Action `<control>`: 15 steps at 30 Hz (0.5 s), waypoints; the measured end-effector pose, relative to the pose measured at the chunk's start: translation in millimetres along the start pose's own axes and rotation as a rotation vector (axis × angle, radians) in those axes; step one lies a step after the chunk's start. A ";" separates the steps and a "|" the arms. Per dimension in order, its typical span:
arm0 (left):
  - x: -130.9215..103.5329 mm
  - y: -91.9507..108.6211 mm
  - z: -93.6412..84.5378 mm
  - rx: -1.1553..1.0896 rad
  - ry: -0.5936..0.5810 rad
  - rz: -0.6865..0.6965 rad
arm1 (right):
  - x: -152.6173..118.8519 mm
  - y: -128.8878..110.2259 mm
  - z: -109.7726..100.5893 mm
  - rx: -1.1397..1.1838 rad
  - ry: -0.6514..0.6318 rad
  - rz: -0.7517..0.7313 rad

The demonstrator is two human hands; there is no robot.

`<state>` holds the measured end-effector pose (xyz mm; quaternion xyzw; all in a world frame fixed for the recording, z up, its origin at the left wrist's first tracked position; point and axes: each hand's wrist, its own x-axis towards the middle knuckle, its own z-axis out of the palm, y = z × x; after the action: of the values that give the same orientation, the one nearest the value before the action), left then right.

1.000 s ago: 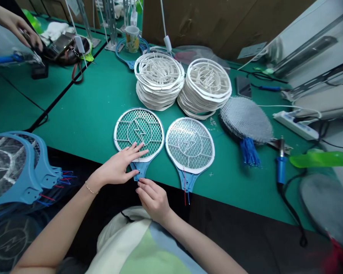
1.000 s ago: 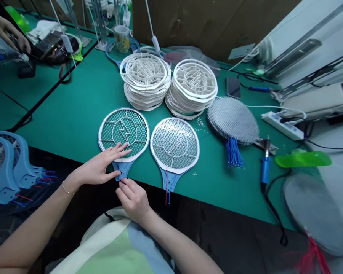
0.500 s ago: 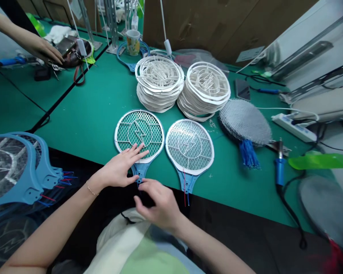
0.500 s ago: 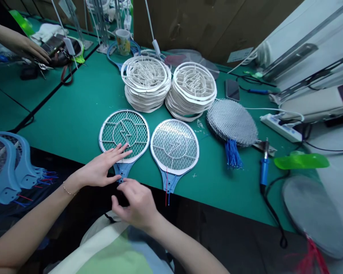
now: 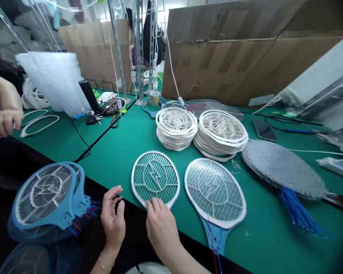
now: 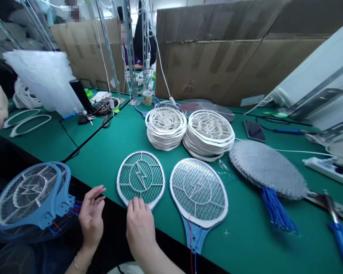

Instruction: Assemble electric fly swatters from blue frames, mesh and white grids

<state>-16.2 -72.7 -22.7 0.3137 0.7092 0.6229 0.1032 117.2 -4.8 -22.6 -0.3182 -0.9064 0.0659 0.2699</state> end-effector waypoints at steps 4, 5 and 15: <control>-2.0 14.7 1.4 -0.049 -0.154 -0.294 | -1.1 5.6 -63.0 0.457 0.204 0.227; 0.2 21.9 4.7 -0.090 -0.225 -0.370 | -1.7 9.5 -76.9 0.570 0.286 0.329; 16.0 69.6 61.7 -0.446 -0.277 -0.715 | -73.7 66.3 -93.0 0.999 0.422 0.789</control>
<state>26.5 -11.1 34.7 0.0991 0.6007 0.6381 0.4714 250.5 -2.5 3.9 -0.4685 -0.5106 0.5078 0.5119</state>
